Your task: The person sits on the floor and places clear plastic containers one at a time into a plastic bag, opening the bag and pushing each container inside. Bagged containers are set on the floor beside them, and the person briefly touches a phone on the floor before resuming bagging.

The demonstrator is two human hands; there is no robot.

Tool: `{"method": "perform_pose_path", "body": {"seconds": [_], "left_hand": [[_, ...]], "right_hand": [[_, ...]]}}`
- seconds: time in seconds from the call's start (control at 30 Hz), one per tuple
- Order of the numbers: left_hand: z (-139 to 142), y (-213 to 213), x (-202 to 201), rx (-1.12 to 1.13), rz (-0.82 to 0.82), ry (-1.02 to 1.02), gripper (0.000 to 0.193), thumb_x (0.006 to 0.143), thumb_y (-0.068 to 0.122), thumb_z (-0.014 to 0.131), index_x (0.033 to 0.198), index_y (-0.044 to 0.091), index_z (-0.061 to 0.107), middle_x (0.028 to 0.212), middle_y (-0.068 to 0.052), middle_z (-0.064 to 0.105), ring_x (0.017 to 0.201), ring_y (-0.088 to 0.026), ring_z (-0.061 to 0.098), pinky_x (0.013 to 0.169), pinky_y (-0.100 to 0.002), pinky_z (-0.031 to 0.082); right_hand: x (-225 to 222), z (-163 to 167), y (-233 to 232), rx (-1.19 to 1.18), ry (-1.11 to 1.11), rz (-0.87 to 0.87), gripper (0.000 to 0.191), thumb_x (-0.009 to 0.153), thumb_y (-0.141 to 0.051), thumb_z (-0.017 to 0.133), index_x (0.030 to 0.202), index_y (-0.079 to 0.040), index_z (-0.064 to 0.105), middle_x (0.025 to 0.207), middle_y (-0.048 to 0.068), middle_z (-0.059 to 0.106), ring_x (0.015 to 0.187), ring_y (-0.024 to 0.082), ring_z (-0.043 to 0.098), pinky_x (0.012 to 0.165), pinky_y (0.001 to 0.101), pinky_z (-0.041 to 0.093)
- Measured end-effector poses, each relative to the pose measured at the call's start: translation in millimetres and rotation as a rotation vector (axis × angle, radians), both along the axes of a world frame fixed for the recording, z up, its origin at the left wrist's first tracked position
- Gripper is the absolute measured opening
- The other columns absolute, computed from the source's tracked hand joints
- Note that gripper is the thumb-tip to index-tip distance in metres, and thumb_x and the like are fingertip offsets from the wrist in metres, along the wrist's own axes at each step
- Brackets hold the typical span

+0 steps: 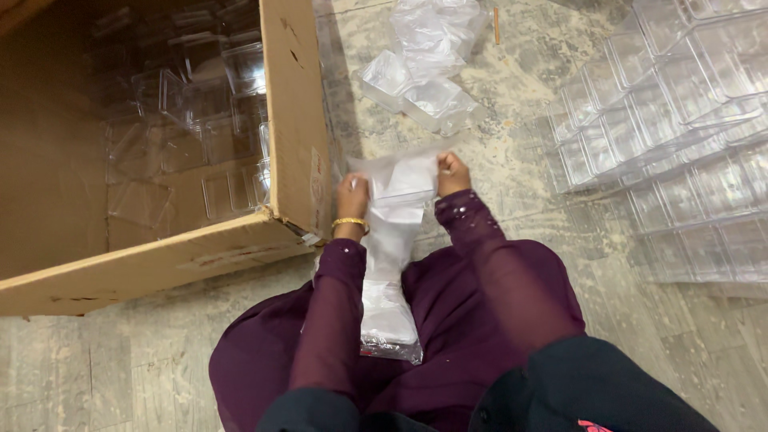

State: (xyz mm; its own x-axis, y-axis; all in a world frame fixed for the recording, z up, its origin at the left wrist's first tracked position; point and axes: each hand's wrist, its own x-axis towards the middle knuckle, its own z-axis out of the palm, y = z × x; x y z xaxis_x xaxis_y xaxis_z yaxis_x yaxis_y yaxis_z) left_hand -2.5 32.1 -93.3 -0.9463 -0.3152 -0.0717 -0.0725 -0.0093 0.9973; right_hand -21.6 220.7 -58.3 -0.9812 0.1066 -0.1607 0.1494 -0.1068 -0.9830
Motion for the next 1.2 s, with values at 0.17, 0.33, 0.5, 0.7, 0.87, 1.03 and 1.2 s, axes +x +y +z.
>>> {"method": "perform_pose_path", "body": {"seconds": [0.17, 0.33, 0.5, 0.7, 0.87, 1.03, 1.2], "left_hand": [[-21, 1, 18, -0.594, 0.071, 0.138, 0.020, 0.094, 0.017, 0.064, 0.109, 0.007, 0.057, 0.093, -0.015, 0.068, 0.083, -0.039, 0.066, 0.074, -0.047, 0.051], [22, 7, 4, -0.641, -0.008, 0.154, 0.019, 0.098, 0.024, 0.068, 0.108, 0.009, 0.062, 0.091, -0.018, 0.070, 0.080, -0.042, 0.064, 0.070, -0.050, 0.048], [61, 4, -23, -0.665, -0.226, 0.243, 0.022, 0.095, 0.030, 0.071, 0.097, 0.009, 0.065, 0.082, -0.014, 0.070, 0.064, -0.032, 0.064, 0.063, -0.041, 0.049], [45, -24, -8, -0.118, -0.238, 0.027, 0.032, 0.091, 0.030, 0.079, 0.104, 0.005, 0.064, 0.097, -0.006, 0.071, 0.078, -0.015, 0.071, 0.074, -0.028, 0.054], [39, -40, 14, 0.287, -0.250, -0.118, 0.031, 0.095, 0.028, 0.071, 0.113, 0.003, 0.069, 0.099, -0.005, 0.070, 0.085, -0.011, 0.065, 0.077, -0.027, 0.053], [38, -48, 29, 0.266, -0.267, -0.032, 0.036, 0.106, 0.030, 0.056, 0.108, -0.001, 0.074, 0.091, -0.004, 0.069, 0.082, -0.011, 0.062, 0.075, -0.026, 0.050], [39, -60, 23, 0.101, -0.225, -0.052, 0.049, 0.111, 0.036, 0.046, 0.102, 0.000, 0.077, 0.084, 0.000, 0.066, 0.076, -0.009, 0.055, 0.069, -0.025, 0.044]], "right_hand": [[9, -32, -4, -0.002, -0.151, 0.010, 0.046, 0.091, -0.035, 0.053, 0.119, -0.001, 0.067, 0.105, 0.011, 0.076, 0.094, 0.020, 0.071, 0.084, 0.0336, 0.057], [0, 1, 22, -0.700, -0.314, 0.416, 0.069, 0.092, -0.057, 0.049, 0.123, 0.002, 0.066, 0.111, 0.014, 0.077, 0.101, 0.024, 0.071, 0.090, 0.0380, 0.057], [3, 61, 35, -0.059, 0.346, 0.960, 0.071, 0.098, -0.058, 0.055, 0.139, -0.001, 0.059, 0.122, 0.015, 0.073, 0.111, 0.024, 0.067, 0.097, 0.0372, 0.054], [-5, 22, 60, 0.091, 0.026, 0.688, 0.049, 0.099, -0.044, 0.061, 0.129, -0.006, 0.071, 0.113, 0.005, 0.075, 0.101, 0.015, 0.069, 0.091, 0.0298, 0.054], [-68, -20, 109, 0.671, 0.015, -0.002, 0.045, 0.106, -0.042, 0.061, 0.105, 0.002, 0.071, 0.094, 0.014, 0.071, 0.083, 0.024, 0.063, 0.072, 0.0368, 0.048], [-114, -1, 73, -0.167, -0.239, -0.385, 0.035, 0.094, -0.036, 0.065, 0.101, -0.002, 0.066, 0.093, 0.012, 0.071, 0.076, 0.027, 0.071, 0.060, 0.0403, 0.058], [-105, 25, 23, 0.050, 0.418, -0.004, 0.033, 0.098, -0.022, 0.070, 0.125, -0.004, 0.069, 0.114, 0.003, 0.073, 0.103, 0.017, 0.066, 0.095, 0.0318, 0.053]]}}
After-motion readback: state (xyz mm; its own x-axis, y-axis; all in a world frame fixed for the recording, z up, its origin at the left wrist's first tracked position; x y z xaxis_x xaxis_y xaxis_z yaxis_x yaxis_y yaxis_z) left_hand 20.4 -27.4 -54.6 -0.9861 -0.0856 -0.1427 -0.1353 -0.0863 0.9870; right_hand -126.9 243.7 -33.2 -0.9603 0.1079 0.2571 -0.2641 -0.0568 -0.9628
